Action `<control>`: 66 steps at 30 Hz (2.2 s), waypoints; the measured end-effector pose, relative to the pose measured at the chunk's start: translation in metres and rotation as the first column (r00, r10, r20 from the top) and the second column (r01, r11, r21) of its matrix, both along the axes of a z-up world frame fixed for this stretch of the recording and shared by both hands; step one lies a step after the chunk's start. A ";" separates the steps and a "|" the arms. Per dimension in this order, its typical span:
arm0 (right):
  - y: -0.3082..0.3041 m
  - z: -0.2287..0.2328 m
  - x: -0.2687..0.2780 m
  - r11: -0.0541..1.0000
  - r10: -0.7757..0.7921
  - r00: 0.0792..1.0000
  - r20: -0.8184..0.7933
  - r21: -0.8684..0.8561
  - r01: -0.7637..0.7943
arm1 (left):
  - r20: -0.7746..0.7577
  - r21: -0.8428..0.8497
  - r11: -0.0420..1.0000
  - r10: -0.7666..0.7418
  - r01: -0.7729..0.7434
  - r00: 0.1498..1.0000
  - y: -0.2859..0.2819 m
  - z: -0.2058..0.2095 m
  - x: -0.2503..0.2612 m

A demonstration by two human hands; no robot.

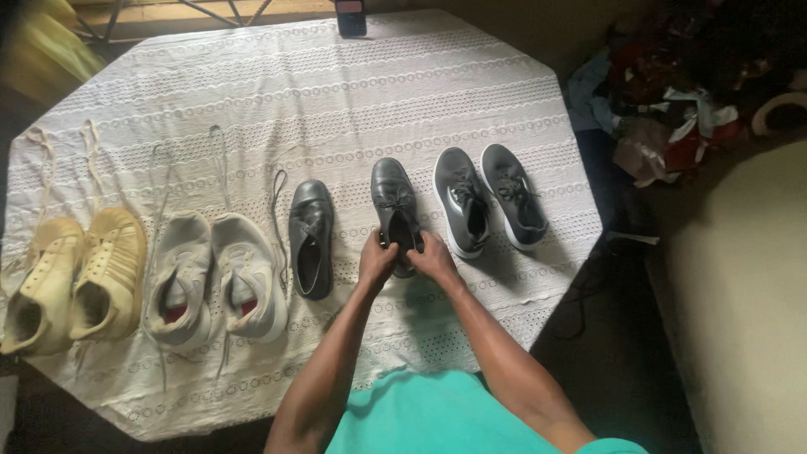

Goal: The person removes laces from a pair of black shoes and then re-laces them by threading the laces through the eyelets and tying knots. The shoes remain on the table throughout the process.

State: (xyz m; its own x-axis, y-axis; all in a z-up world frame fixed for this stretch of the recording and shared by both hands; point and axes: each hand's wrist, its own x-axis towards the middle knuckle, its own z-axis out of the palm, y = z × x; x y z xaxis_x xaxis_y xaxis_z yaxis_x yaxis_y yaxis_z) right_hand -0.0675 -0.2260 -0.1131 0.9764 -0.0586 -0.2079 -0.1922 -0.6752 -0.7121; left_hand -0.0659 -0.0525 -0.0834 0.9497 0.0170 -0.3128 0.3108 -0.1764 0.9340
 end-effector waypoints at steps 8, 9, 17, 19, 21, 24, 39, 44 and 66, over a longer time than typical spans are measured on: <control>-0.016 -0.014 -0.002 0.999 -0.005 1.000 0.012 -0.036 0.006 | -0.001 -0.006 1.000 -0.028 0.028 1.000 -0.012 -0.017 0.002; -0.014 -0.007 -0.005 1.000 -0.007 1.000 0.026 -0.022 0.007 | -0.016 -0.028 0.999 -0.021 0.020 1.000 -0.011 -0.014 -0.002; 0.034 0.114 -0.026 0.981 0.034 0.961 0.273 0.175 -0.085 | 0.041 0.038 0.993 0.109 -0.110 0.993 0.023 0.048 -0.049; 0.051 0.137 -0.024 0.947 0.153 0.970 0.190 0.252 -0.198 | 0.004 0.043 0.986 0.164 -0.164 0.986 0.033 0.066 -0.067; 0.067 0.149 -0.025 0.890 0.303 0.938 0.170 0.303 -0.342 | -0.039 0.057 0.973 0.225 -0.223 0.974 0.042 0.080 -0.084; 0.081 0.148 -0.035 0.802 0.466 0.865 0.183 0.324 -0.501 | 0.006 0.063 0.928 0.367 -0.367 0.930 0.059 0.092 -0.115; 0.149 0.148 -0.102 0.784 0.513 0.857 0.051 0.377 -0.493 | 0.182 0.562 0.800 0.127 -0.209 0.975 0.209 0.039 0.003; 0.184 0.120 -0.104 0.930 0.220 0.976 0.007 0.300 -0.212 | -0.221 0.784 0.564 -0.135 0.258 0.966 0.222 -0.029 0.075; 0.184 0.022 -0.044 0.987 -0.017 0.998 0.059 -0.160 0.026 | -0.020 0.512 0.853 0.131 -0.102 0.991 0.229 -0.014 0.063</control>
State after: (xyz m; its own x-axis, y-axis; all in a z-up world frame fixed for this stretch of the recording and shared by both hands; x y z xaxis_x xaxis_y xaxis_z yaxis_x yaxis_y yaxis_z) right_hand -0.1115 -0.0416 -0.0911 0.9845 -0.1079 -0.1381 -0.1701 -0.7777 -0.6051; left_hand -0.0028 0.1767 -0.0972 0.9133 0.2967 -0.2790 0.4045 -0.5815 0.7058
